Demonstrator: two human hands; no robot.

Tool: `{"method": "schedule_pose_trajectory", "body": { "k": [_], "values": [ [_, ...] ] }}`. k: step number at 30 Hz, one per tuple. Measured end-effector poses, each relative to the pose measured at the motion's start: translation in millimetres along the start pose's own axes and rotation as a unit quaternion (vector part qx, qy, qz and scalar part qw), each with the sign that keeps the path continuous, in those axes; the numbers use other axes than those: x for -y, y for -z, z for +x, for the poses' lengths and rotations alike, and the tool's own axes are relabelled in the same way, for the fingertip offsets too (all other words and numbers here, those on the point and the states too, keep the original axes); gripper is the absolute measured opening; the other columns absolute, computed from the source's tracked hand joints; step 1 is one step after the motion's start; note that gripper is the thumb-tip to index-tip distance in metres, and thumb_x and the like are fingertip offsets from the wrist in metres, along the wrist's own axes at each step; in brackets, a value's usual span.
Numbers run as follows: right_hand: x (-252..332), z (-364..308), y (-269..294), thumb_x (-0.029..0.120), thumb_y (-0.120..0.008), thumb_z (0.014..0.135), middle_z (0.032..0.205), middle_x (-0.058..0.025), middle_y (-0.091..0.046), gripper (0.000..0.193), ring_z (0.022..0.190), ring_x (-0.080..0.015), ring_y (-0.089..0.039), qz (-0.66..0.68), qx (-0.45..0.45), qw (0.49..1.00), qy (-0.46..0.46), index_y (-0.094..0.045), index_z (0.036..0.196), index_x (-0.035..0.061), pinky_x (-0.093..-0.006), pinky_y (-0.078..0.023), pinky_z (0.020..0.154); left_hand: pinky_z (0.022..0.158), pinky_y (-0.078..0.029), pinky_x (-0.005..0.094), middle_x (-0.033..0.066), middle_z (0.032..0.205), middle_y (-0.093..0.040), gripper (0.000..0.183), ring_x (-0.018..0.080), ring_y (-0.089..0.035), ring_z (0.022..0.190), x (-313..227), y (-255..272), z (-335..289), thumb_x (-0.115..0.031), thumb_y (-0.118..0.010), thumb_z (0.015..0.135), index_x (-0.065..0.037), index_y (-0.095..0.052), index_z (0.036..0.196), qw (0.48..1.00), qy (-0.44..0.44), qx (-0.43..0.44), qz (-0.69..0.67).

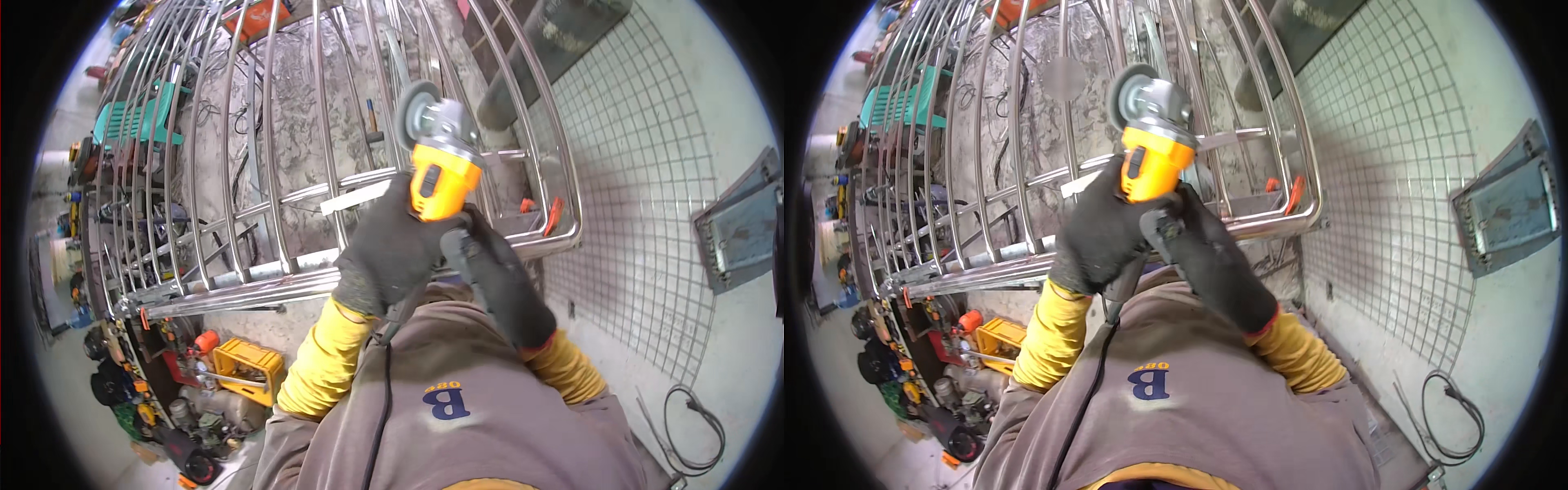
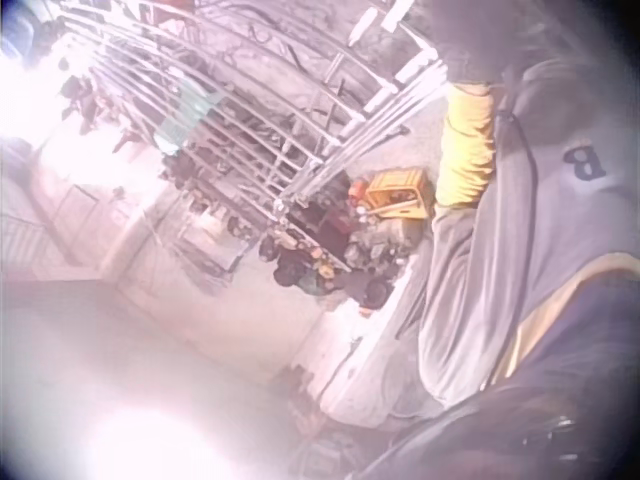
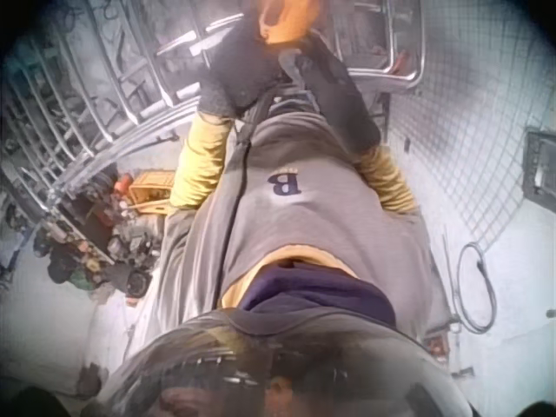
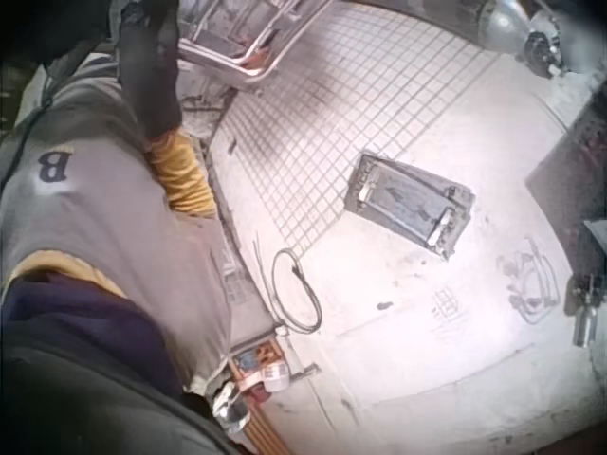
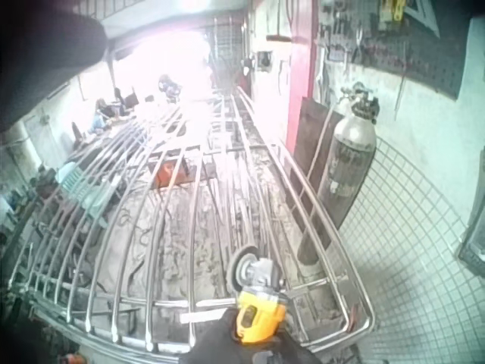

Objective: The person grinds and polishes different sections and joints of a metal structure using an angle grinder.

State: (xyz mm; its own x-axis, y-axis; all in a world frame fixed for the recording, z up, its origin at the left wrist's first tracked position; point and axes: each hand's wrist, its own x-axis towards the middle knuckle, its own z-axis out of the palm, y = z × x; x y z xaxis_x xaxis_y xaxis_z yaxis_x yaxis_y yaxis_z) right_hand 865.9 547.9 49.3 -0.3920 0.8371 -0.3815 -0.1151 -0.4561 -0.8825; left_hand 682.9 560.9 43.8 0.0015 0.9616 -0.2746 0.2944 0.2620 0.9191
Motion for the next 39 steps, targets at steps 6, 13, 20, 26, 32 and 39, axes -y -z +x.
{"method": "schedule_pose_trajectory", "body": {
  "k": [6, 13, 20, 26, 32, 39],
  "values": [
    [-14, 4, -10, 0.015, -0.060, 0.112, 0.137, -0.0069, -0.063, 0.043, 0.124, -0.0140, -0.061, 0.077, 0.050, 0.987, 0.134, -0.052, 0.150, -0.0029, -0.0314, -0.049, 0.108, 0.092, -0.056, 0.0569, 0.0323, 0.116, -0.069, 0.051, 0.0520, -0.068, 0.110, -28, -12, -33, -0.032, -0.074, 0.091, 0.001, -0.055, 0.124, 0.987, -0.025, -0.019, 0.155],
    [-26, 27, 8, 0.027, -0.060, 0.111, 0.131, -0.0144, -0.067, 0.041, 0.123, -0.0214, -0.067, 0.204, 0.043, 0.977, 0.053, -0.059, 0.141, -0.0012, -0.0379, -0.054, 0.109, 0.094, -0.056, 0.0515, 0.0275, 0.117, -0.068, 0.063, 0.0460, -0.069, 0.109, -9, -13, -74, -0.031, -0.079, 0.091, 0.003, -0.056, 0.140, 0.986, -0.079, -0.045, 0.138],
    [5, 79, 54, 0.038, -0.063, 0.107, 0.111, -0.0125, -0.073, 0.045, 0.098, -0.0244, -0.075, 0.172, 0.091, 0.981, 0.000, -0.060, 0.135, 0.0032, -0.0408, -0.063, 0.091, 0.090, -0.059, 0.0401, 0.0184, 0.108, -0.078, 0.052, 0.0288, -0.077, 0.100, 19, -9, -89, -0.040, -0.082, 0.093, -0.003, -0.070, 0.127, 0.985, 0.056, 0.160, -0.025],
    [124, 110, 112, 0.038, -0.067, 0.106, 0.108, -0.0099, -0.074, 0.051, 0.085, -0.0198, -0.076, -0.016, 0.103, 0.994, -0.023, -0.058, 0.141, 0.0016, -0.0354, -0.066, 0.078, 0.081, -0.058, 0.0474, 0.0150, 0.096, -0.073, 0.026, 0.0374, -0.072, 0.093, 35, -16, -89, -0.029, -0.079, 0.092, -0.010, -0.070, 0.108, 0.984, -0.007, 0.040, 0.173],
    [171, 122, 106, 0.038, -0.073, 0.101, 0.103, -0.0086, -0.072, 0.052, 0.082, -0.0183, -0.074, -0.237, 0.050, 0.967, -0.086, -0.059, 0.134, 0.0005, -0.0328, -0.065, 0.073, 0.076, -0.057, 0.0484, 0.0113, 0.088, -0.069, 0.021, 0.0356, -0.070, 0.086, 55, -33, -95, -0.022, -0.078, 0.091, -0.009, -0.065, 0.099, 0.977, -0.094, -0.069, 0.177],
    [119, 131, 101, 0.045, -0.079, 0.090, 0.104, -0.0095, -0.068, 0.063, 0.083, -0.0205, -0.070, -0.265, 0.110, 0.941, -0.180, -0.059, 0.132, 0.0017, -0.0354, -0.061, 0.076, 0.074, -0.058, 0.0473, 0.0130, 0.089, -0.072, 0.025, 0.0364, -0.072, 0.084, 66, -30, -100, -0.028, -0.081, 0.092, -0.010, -0.073, 0.109, 0.989, -0.034, -0.018, 0.141]
  ]
}}
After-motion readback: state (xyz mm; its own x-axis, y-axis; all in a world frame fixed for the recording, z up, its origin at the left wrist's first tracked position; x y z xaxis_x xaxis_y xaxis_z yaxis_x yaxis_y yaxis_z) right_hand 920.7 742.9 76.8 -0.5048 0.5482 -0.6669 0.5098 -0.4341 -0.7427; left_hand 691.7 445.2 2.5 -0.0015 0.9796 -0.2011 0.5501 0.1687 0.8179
